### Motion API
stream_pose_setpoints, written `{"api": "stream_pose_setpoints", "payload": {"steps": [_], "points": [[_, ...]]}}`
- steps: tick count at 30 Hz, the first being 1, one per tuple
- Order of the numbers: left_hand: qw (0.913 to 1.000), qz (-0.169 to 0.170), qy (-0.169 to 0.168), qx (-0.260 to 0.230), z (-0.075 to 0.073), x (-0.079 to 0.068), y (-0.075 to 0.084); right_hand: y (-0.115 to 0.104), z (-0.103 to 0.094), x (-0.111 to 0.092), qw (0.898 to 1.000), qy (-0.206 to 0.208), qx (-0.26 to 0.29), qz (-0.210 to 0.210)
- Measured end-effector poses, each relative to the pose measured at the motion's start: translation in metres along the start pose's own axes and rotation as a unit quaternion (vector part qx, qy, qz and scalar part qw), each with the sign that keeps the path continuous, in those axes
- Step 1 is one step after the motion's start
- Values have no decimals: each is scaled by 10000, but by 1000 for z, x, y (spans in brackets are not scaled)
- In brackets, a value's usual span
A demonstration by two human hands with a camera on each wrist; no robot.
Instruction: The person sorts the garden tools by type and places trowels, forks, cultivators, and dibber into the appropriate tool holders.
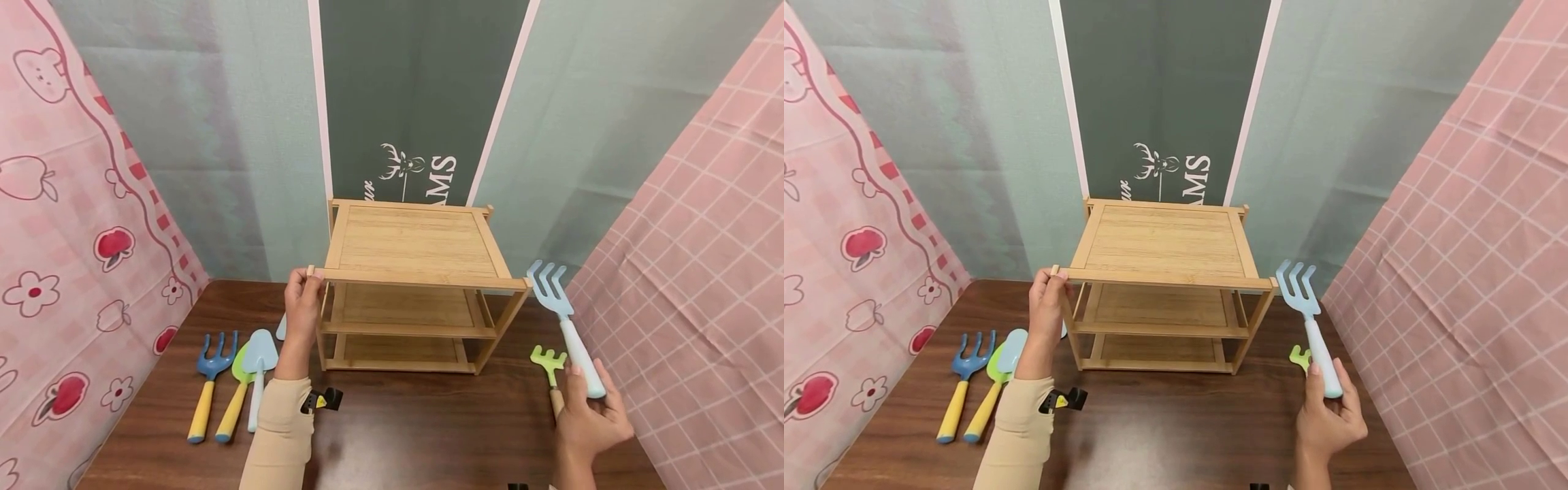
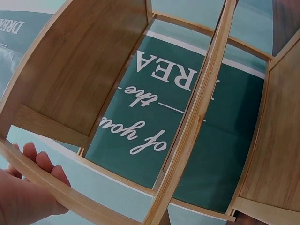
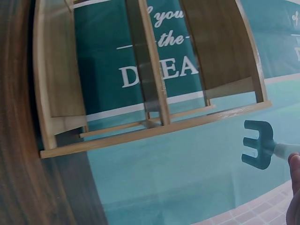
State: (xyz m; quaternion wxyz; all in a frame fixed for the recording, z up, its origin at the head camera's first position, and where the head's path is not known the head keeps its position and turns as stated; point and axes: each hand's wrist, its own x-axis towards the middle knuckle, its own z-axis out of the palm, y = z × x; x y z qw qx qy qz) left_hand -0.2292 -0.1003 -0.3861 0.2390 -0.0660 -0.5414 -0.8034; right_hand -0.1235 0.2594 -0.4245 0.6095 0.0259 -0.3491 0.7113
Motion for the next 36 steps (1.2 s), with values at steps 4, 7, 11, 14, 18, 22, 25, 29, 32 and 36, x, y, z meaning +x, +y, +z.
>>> {"api": "stream_pose_setpoints", "payload": {"steps": [4, 7, 11, 14, 18, 22, 25, 29, 32, 36], "points": [[10000, 4, 11, 35, 0, 0, -1, 1, 7, 3, 9999, -89, -11, -60], [10000, 2, 41, 47, 0, 0, -2, 2, 12, 4, 10000, -64, 58, -30], [10000, -40, 41, 52, 0, 0, -3, 3, 19, 3, 9998, 15, 174, -72], [10000, -61, 9, -28, 1, 0, -2, 2, 25, 3, 9996, -70, 211, -150], [9998, -35, -25, -182, 2, 0, 1, 2, 32, 2, 9990, -257, 296, -236], [9997, -19, -41, -247, 2, 1, 2, 1, 39, 2, 9984, -376, 341, -255], [9997, 39, -14, -242, 3, 1, 2, 0, 43, 3, 9983, -464, 275, -239], [9997, 164, -27, -176, 4, 1, 3, 0, 49, 3, 9972, -633, 292, -254], [9995, 275, -81, -111, 3, 2, 3, -1, 56, 1, 9965, -748, 287, -237], [9990, 376, -192, -160, 1, 3, 4, -3, 65, -2, 9962, -841, 173, -161]]}}
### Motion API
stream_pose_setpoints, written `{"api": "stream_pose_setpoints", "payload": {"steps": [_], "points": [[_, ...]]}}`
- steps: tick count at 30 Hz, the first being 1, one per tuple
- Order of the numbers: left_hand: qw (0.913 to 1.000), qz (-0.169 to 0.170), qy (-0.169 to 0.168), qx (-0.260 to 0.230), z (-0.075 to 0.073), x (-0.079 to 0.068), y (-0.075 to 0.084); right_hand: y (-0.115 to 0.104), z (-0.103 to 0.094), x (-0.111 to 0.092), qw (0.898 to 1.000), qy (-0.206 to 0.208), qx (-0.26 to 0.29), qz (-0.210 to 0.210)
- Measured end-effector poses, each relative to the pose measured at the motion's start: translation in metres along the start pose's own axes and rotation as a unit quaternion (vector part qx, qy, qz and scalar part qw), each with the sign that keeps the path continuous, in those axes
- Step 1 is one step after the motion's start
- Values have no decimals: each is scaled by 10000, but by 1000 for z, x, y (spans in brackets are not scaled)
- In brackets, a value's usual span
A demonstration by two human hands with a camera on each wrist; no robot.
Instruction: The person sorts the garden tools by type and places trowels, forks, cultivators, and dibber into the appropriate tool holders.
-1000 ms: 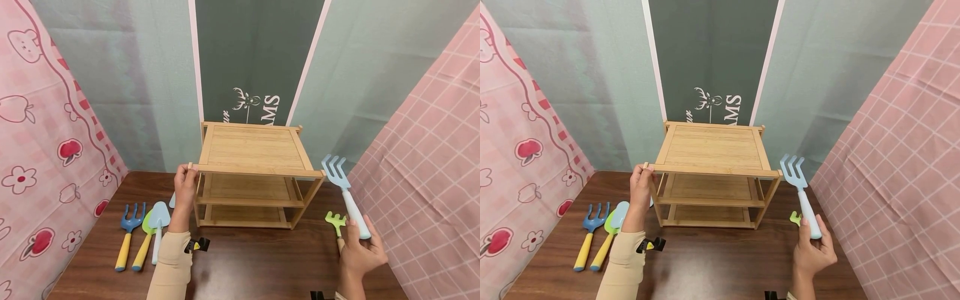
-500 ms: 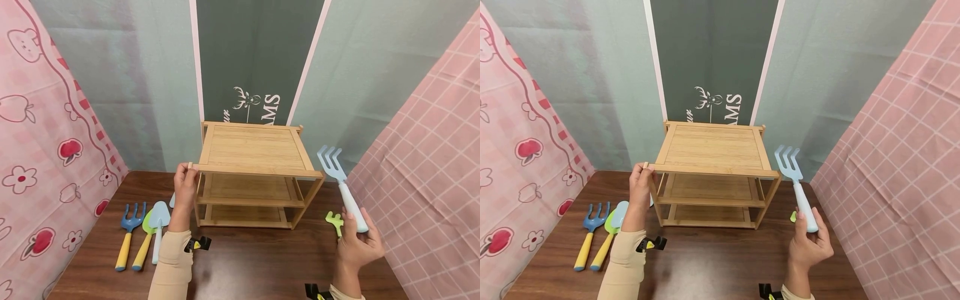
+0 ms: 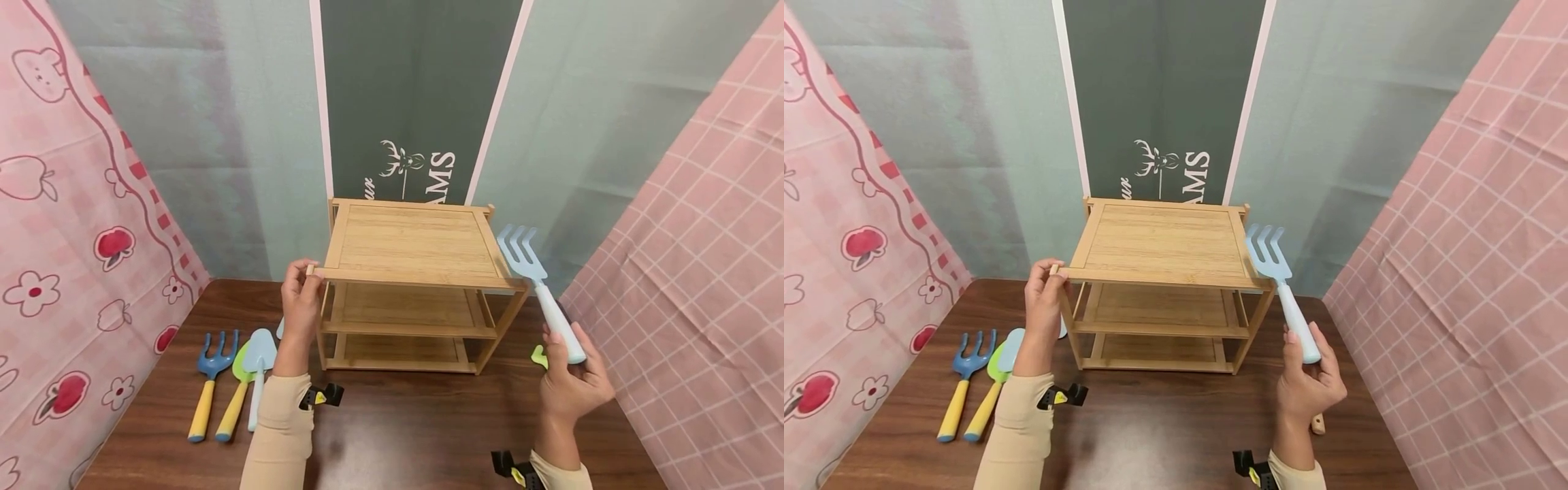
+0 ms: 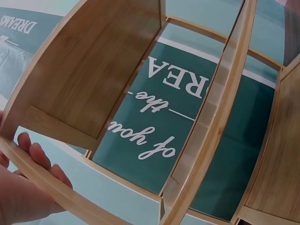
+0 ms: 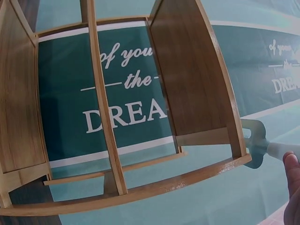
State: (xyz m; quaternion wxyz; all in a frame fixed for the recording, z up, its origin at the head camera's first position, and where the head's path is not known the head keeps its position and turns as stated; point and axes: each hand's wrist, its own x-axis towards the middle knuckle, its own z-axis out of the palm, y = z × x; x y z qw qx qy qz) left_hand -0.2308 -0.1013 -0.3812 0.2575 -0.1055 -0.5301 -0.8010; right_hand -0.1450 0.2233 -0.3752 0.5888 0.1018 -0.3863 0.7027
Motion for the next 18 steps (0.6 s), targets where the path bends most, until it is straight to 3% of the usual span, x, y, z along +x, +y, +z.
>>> {"api": "stream_pose_setpoints", "payload": {"steps": [10, 18], "points": [[9993, -309, -211, -48, -5, 1, -1, 20, 1, 6, 9994, -271, -212, 68], [9990, -323, -300, -112, -5, 3, -2, 26, 16, 12, 9955, -517, -361, 702]]}}
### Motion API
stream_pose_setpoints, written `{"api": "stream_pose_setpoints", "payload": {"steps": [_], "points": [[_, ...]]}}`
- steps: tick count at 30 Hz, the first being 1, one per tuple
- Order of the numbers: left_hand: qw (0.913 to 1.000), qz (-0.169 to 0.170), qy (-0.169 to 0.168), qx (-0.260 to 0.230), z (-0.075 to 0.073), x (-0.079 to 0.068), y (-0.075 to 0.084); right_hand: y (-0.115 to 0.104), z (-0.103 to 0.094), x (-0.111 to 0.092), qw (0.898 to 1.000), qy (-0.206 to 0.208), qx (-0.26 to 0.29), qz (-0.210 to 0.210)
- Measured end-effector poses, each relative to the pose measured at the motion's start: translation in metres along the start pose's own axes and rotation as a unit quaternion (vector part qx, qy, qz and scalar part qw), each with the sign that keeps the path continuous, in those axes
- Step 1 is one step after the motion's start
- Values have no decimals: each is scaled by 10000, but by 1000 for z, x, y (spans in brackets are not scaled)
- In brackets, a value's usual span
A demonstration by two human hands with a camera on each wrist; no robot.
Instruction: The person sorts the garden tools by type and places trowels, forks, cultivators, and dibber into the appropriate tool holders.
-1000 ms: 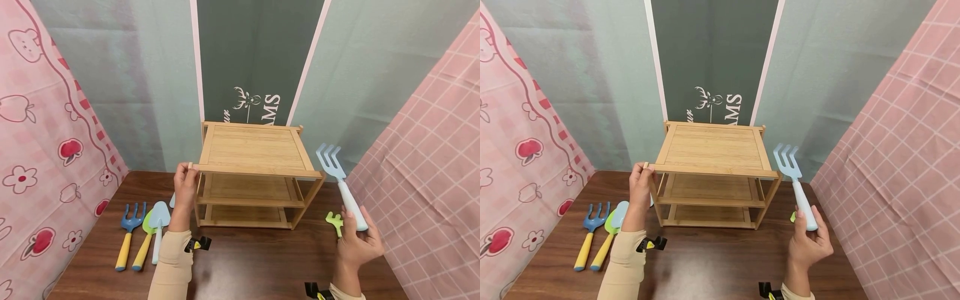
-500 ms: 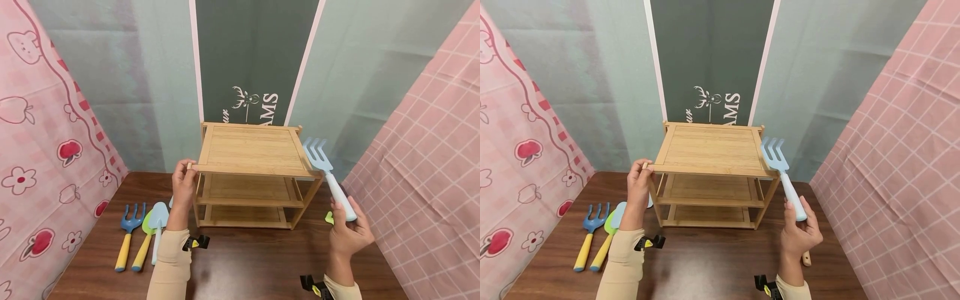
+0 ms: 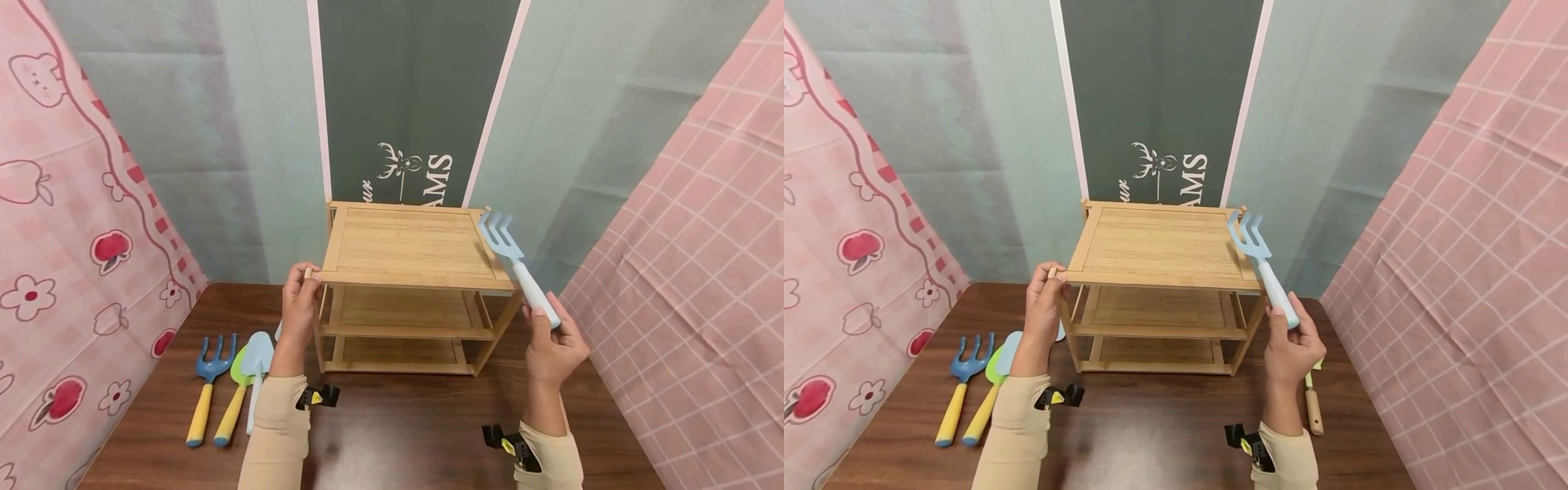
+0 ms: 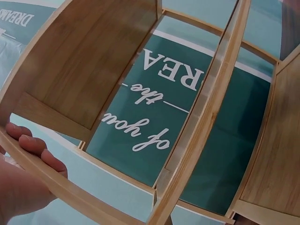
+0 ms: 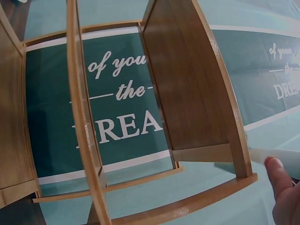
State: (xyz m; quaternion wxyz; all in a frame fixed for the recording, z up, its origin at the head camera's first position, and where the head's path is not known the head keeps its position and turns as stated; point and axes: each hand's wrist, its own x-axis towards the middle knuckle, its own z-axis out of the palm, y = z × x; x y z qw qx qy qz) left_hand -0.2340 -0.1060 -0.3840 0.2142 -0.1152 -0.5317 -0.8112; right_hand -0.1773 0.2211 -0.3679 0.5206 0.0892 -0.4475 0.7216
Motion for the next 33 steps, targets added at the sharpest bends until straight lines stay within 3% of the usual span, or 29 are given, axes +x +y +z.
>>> {"api": "stream_pose_setpoints", "payload": {"steps": [3, 13, 21, 33], "points": [[10000, -12, -47, 49, -2, 1, -1, 2, 5, 3, 9996, -134, 1, 267], [9999, -24, -93, 46, -3, 1, -2, 9, 22, 14, 9951, -777, -393, 472], [9999, 29, -115, -4, -3, 1, -2, 14, 31, 26, 9882, -813, -1070, 734], [9999, 42, -131, -36, -3, 1, -1, -3, 53, 31, 9632, -1355, -2174, 812]]}}
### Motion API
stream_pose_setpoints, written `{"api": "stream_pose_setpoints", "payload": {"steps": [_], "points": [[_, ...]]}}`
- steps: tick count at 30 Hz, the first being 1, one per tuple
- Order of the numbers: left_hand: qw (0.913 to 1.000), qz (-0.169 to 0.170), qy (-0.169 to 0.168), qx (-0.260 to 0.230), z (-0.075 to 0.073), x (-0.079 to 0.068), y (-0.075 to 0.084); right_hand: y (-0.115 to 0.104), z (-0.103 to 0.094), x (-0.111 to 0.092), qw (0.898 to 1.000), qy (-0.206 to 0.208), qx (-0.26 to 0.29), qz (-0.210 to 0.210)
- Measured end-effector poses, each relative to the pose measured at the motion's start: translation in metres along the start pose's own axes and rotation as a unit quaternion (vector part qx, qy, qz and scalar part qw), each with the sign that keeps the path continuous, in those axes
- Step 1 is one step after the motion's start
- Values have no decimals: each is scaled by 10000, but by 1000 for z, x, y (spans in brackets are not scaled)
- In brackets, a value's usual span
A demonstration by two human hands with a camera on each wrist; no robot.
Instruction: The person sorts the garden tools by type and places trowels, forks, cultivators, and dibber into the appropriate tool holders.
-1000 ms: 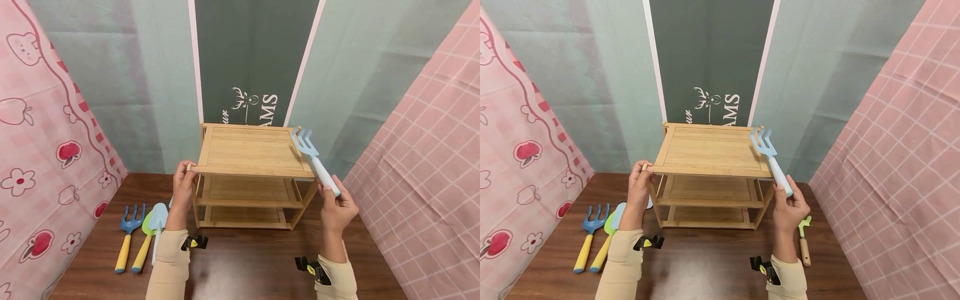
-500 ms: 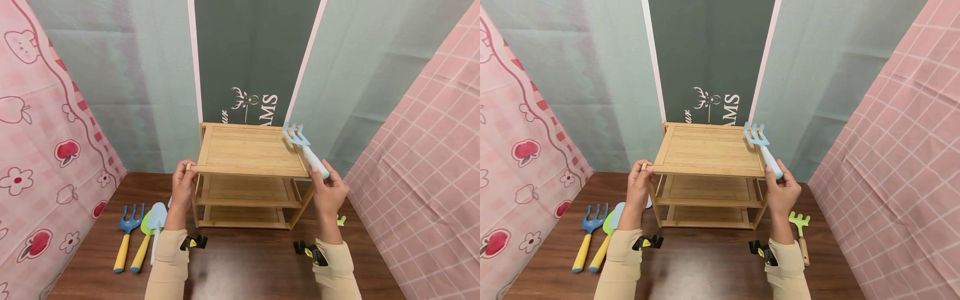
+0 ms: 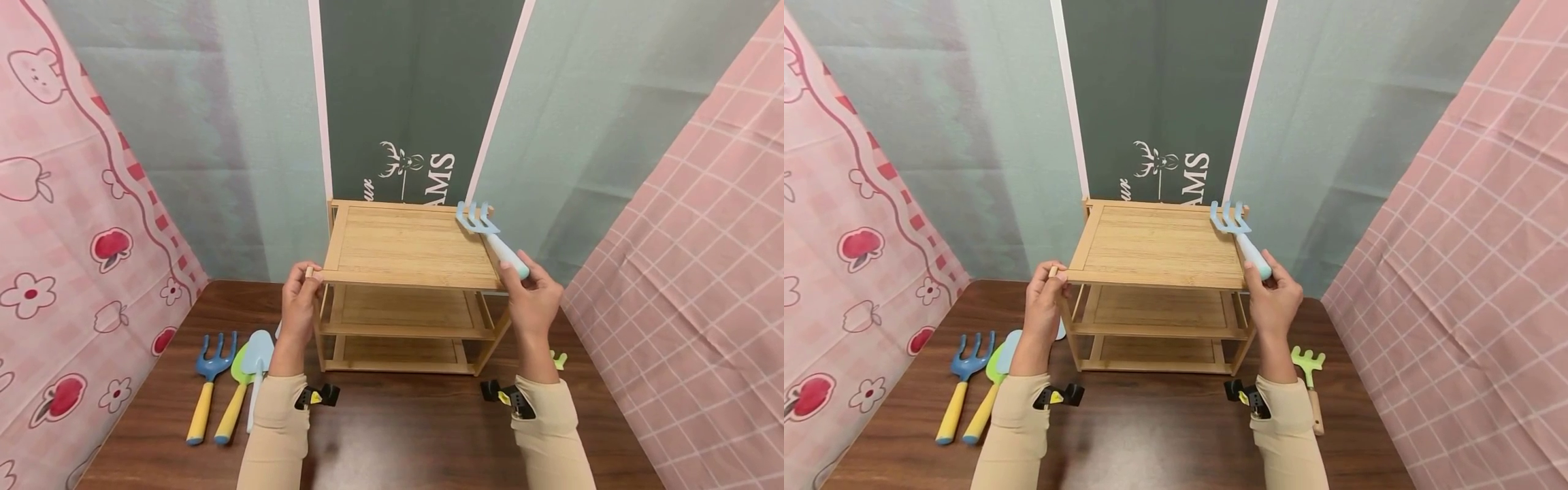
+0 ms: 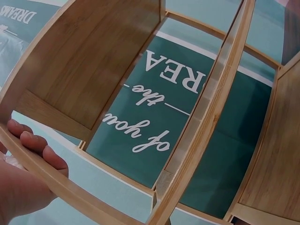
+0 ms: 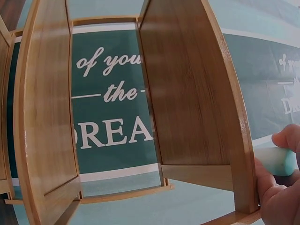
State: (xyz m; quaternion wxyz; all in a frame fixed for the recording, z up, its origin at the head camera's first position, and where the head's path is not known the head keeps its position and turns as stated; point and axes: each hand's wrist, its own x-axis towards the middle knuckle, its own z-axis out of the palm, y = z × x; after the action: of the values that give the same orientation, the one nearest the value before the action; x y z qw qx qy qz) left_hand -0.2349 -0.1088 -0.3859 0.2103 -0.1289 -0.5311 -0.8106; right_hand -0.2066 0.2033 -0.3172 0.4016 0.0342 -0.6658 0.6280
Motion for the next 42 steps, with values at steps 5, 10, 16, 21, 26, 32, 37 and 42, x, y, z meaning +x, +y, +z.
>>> {"api": "stream_pose_setpoints", "payload": {"steps": [5, 10, 16, 21, 26, 32, 37, 42], "points": [[10000, -9, -5, 41, -1, -1, 0, 16, -5, 6, 9990, -137, -414, 25], [10000, 0, 17, 41, -1, -1, 0, 20, -7, 9, 9974, -293, -664, 38], [10000, -38, 4, 63, -1, -1, -1, 8, -11, 13, 9898, -817, -980, 628], [10000, -22, 7, 14, -1, -1, -1, -3, -18, 21, 9620, -1726, -1713, 1243], [10000, -42, 16, 9, -2, 0, 0, -6, -19, 23, 9524, -1773, -2285, 965], [10000, -31, 10, 58, -2, 0, 0, -1, -14, 13, 9571, -1223, -2626, -71], [10000, -13, 4, 64, -2, -1, 0, 6, -11, 5, 9603, -900, -2472, -929], [10000, -23, 17, 84, -3, -1, -1, 16, -10, 1, 9514, -813, -2452, -1677]]}}
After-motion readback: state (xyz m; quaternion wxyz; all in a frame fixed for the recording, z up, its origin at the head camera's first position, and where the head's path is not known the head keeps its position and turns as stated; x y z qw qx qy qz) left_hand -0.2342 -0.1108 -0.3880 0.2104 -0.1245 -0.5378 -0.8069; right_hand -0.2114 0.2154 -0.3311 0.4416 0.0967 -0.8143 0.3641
